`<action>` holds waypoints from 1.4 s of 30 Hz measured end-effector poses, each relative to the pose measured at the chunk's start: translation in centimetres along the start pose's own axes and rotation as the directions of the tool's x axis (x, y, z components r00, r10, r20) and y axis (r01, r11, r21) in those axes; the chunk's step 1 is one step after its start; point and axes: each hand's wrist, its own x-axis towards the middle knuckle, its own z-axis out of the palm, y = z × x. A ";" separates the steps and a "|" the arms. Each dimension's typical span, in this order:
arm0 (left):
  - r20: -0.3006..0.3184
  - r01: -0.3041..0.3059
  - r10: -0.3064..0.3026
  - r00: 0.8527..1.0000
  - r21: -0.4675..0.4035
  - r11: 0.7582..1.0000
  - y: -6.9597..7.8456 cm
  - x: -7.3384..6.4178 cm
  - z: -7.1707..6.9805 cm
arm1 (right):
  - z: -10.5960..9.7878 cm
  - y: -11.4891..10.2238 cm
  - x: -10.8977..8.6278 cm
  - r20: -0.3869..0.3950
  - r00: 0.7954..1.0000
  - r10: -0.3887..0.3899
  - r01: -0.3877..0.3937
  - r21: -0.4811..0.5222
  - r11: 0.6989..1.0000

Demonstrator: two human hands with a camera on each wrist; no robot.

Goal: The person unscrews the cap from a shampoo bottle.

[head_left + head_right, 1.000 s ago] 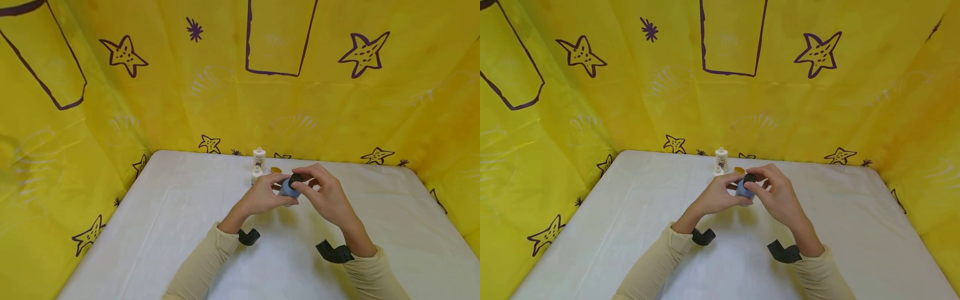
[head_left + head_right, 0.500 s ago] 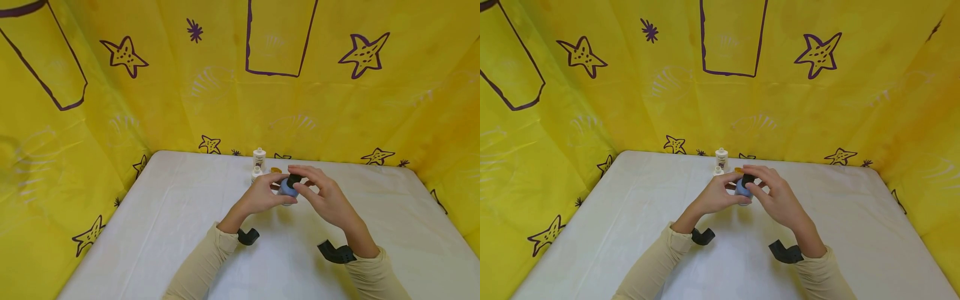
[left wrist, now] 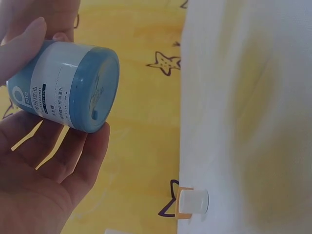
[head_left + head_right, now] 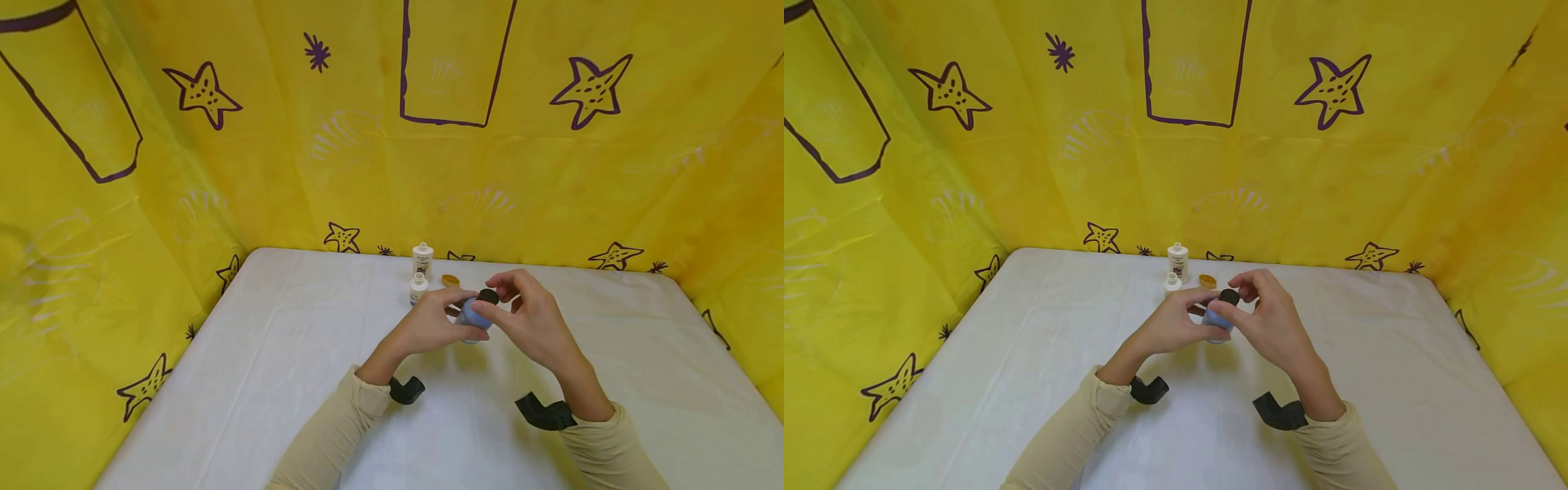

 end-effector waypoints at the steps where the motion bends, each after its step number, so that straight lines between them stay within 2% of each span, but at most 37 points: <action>1: 0.001 -0.004 0.004 1.000 0.001 1.000 0.0 0.0 0.0 | 0.0 0.0 0.0 0.000 1.000 -0.003 0.003 -0.007 1.000; 10: 0.004 -0.007 0.007 1.000 0.009 1.000 0.0 0.2 0.1 | -0.1 0.3 -0.2 -0.002 0.993 -0.121 0.121 0.007 0.993; 18: -0.005 0.045 -0.045 0.999 0.031 0.998 -0.1 0.2 -0.2 | -0.6 0.1 -0.2 0.082 0.976 -0.199 0.199 0.018 0.980; 24: -0.021 0.036 -0.035 0.999 0.044 0.998 -0.2 0.2 -0.3 | -0.8 0.0 -0.2 0.138 0.958 -0.250 0.250 0.018 0.968; 28: -0.017 0.043 -0.042 0.999 0.045 0.998 -0.1 0.1 -0.3 | -1.0 -0.1 -0.3 0.192 0.955 -0.226 0.216 0.069 0.974; 31: -0.012 0.068 -0.068 0.998 0.031 0.997 0.1 0.0 -0.4 | -1.2 -0.1 -0.3 0.198 0.960 -0.195 0.177 0.107 0.978; 34: -0.011 0.081 -0.081 0.997 0.011 0.997 0.5 0.0 -0.4 | -1.1 -0.1 -0.3 0.144 0.974 -0.174 0.162 0.092 0.983; 38: -0.008 0.058 -0.058 0.998 -0.015 0.998 0.5 0.0 -0.2 | -0.7 -0.1 -0.1 0.039 0.992 -0.116 0.114 0.051 0.992; 42: 0.003 0.040 -0.040 0.999 -0.035 0.999 0.4 -0.1 0.1 | -0.6 -0.1 -0.1 0.017 0.999 -0.034 0.034 0.032 0.999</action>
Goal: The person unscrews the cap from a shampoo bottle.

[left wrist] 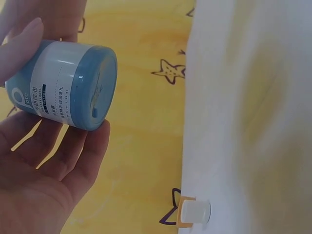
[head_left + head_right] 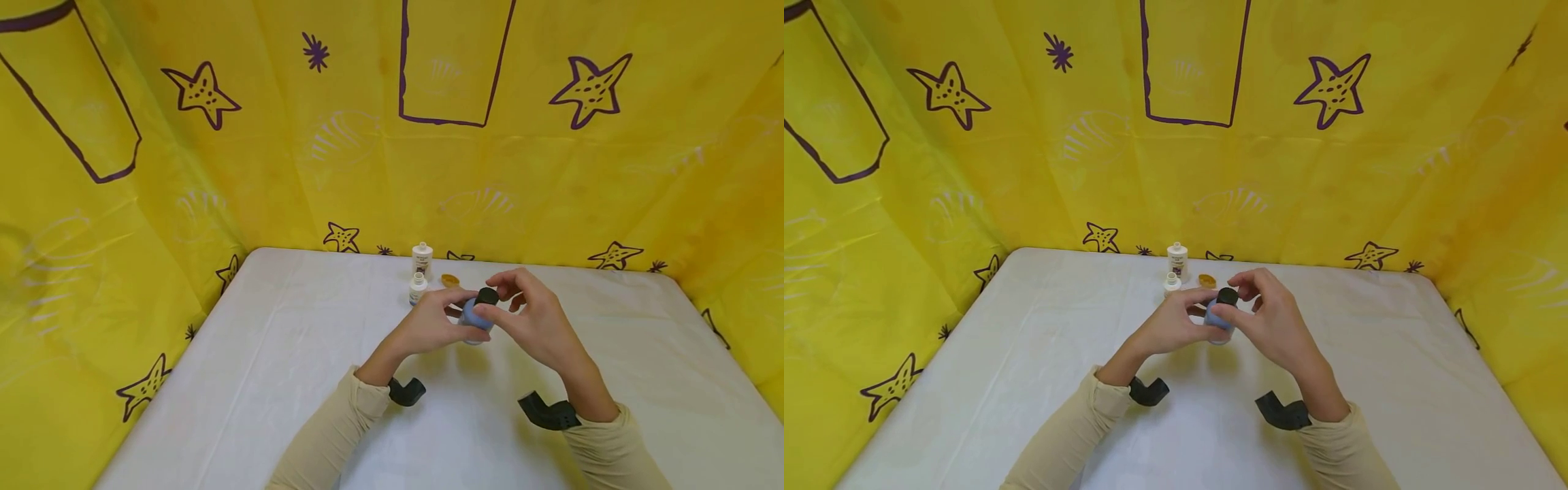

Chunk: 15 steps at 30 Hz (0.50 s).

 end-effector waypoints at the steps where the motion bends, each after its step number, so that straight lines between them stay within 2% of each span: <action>1: 0.003 -0.003 0.003 1.000 -0.002 1.000 0.0 0.0 0.1 | 0.0 0.0 0.0 0.005 1.000 0.010 -0.010 -0.004 1.000; 3: 0.008 -0.011 0.011 1.000 -0.005 1.000 0.0 0.0 0.1 | 0.1 0.1 0.0 0.013 1.000 0.012 -0.012 -0.009 1.000; 6: 0.008 -0.015 0.015 1.000 0.000 1.000 0.0 0.0 0.0 | 0.1 0.1 0.0 0.015 1.000 -0.027 0.027 -0.012 1.000; 10: 0.003 0.007 -0.007 1.000 0.014 1.000 0.1 0.0 -0.2 | 0.2 0.1 0.1 0.024 0.995 -0.093 0.093 0.005 0.996; 15: -0.012 0.039 -0.039 0.999 0.041 0.998 0.1 0.0 -0.3 | 0.0 0.1 0.0 0.054 0.990 -0.132 0.131 0.022 0.991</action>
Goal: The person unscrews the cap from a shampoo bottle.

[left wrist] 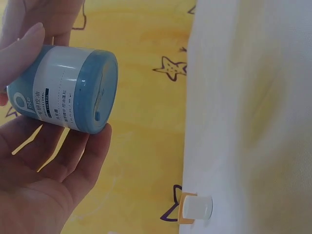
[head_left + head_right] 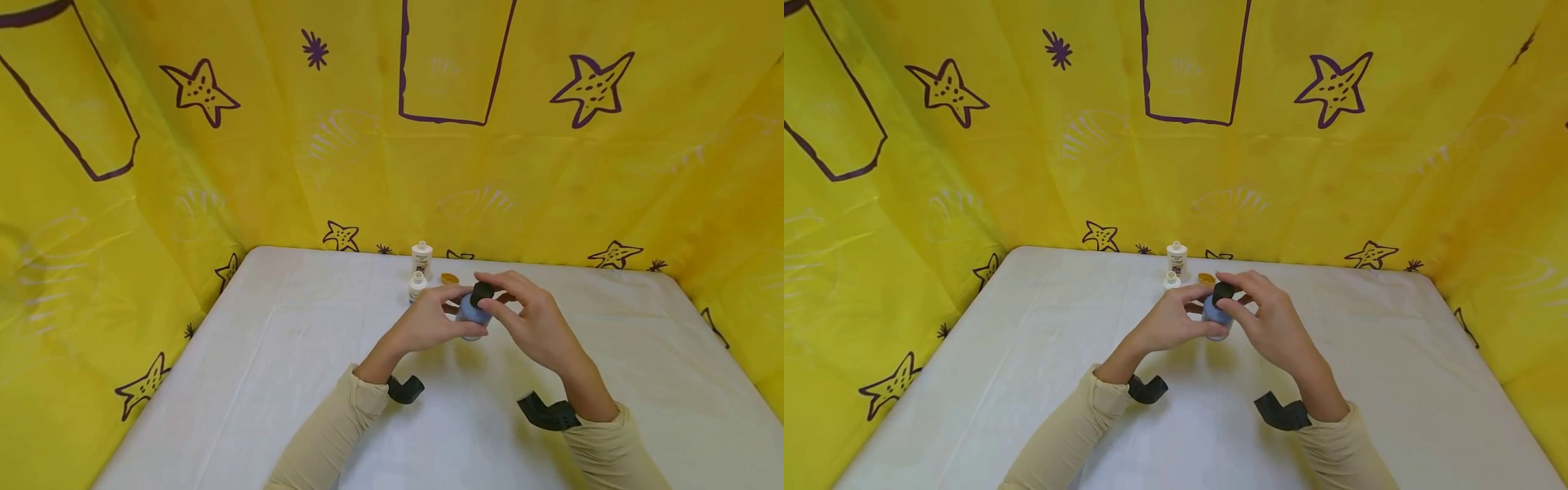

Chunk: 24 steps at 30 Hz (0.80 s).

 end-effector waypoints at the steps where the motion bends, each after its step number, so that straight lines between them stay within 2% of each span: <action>1: -0.004 0.006 -0.006 1.000 0.004 1.000 0.0 0.0 0.0 | -0.1 0.0 0.0 0.009 1.000 -0.006 0.006 0.003 1.000; 6: -0.002 0.030 -0.030 1.000 0.001 1.000 0.0 0.1 0.0 | -0.4 0.0 -0.2 0.063 0.998 -0.026 0.026 0.003 1.000; 10: 0.000 0.027 -0.027 1.000 -0.004 1.000 -0.1 0.0 0.0 | -0.7 -0.1 -0.2 0.096 0.995 -0.010 0.007 0.025 1.000; 13: -0.002 0.012 -0.012 1.000 -0.008 1.000 -0.1 0.0 0.1 | -0.6 -0.1 -0.2 0.072 0.997 0.007 -0.010 0.037 0.999; 19: 0.003 -0.034 0.035 0.999 -0.035 0.999 0.0 0.0 0.4 | 0.1 -0.1 0.0 -0.041 0.996 0.079 -0.079 0.016 0.997; 24: 0.008 -0.099 0.099 0.995 -0.031 0.995 0.0 0.1 0.6 | 0.3 -0.1 0.0 -0.053 0.986 0.155 -0.156 -0.011 0.988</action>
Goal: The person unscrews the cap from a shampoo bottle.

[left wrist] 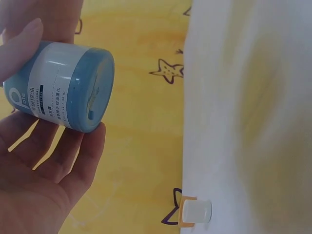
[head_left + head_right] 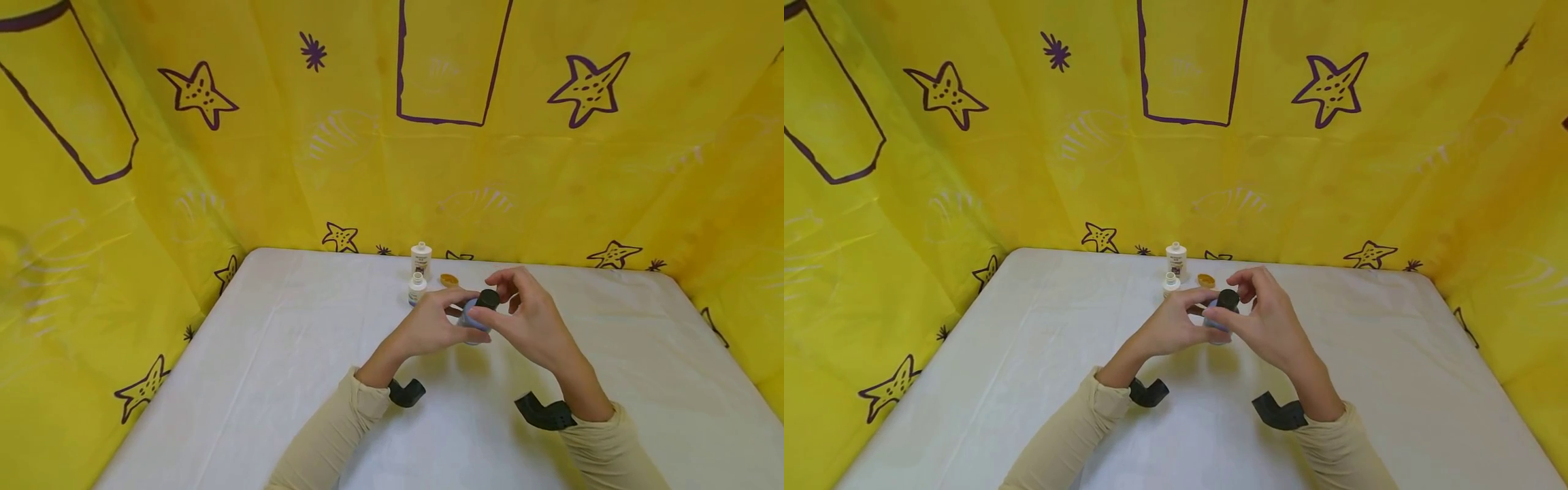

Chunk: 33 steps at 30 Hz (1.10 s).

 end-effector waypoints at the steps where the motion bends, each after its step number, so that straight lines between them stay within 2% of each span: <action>1: 0.001 -0.015 0.015 1.000 0.003 1.000 0.0 0.0 0.0 | 0.0 0.0 0.0 0.001 1.000 0.010 -0.010 -0.005 1.000; 4: 0.001 -0.049 0.049 0.999 0.015 0.999 0.0 0.0 0.1 | 0.1 0.1 0.0 0.002 1.000 0.019 -0.019 -0.008 1.000; 7: 0.003 -0.057 0.057 0.998 0.017 0.998 0.0 0.1 0.2 | 0.1 0.2 0.0 -0.010 1.000 -0.018 0.018 -0.010 1.000; 13: 0.000 -0.018 0.018 1.000 0.023 1.000 -0.1 0.1 -0.1 | 0.1 0.4 0.0 -0.006 0.990 -0.138 0.137 -0.013 0.990; 19: -0.045 0.037 -0.035 0.998 0.049 0.998 -0.3 0.1 -0.6 | -0.4 0.1 0.0 0.067 0.976 -0.207 0.207 0.005 0.978; 23: -0.049 0.045 -0.043 0.998 0.040 0.998 -0.4 0.0 -0.6 | -0.4 0.0 -0.1 0.106 0.972 -0.210 0.210 0.010 0.978; 28: -0.045 0.043 -0.042 0.998 0.041 0.998 -0.5 0.1 -0.6 | -0.7 -0.1 -0.2 0.138 0.974 -0.180 0.177 0.032 0.984; 30: -0.044 0.041 -0.039 0.998 0.042 0.998 -0.5 0.1 -0.6 | -0.7 -0.1 -0.1 0.121 0.978 -0.168 0.165 0.039 0.986; 33: -0.040 0.031 -0.029 0.999 0.036 0.999 -0.5 0.1 -0.4 | -0.6 -0.1 0.0 0.050 0.986 -0.159 0.157 0.033 0.987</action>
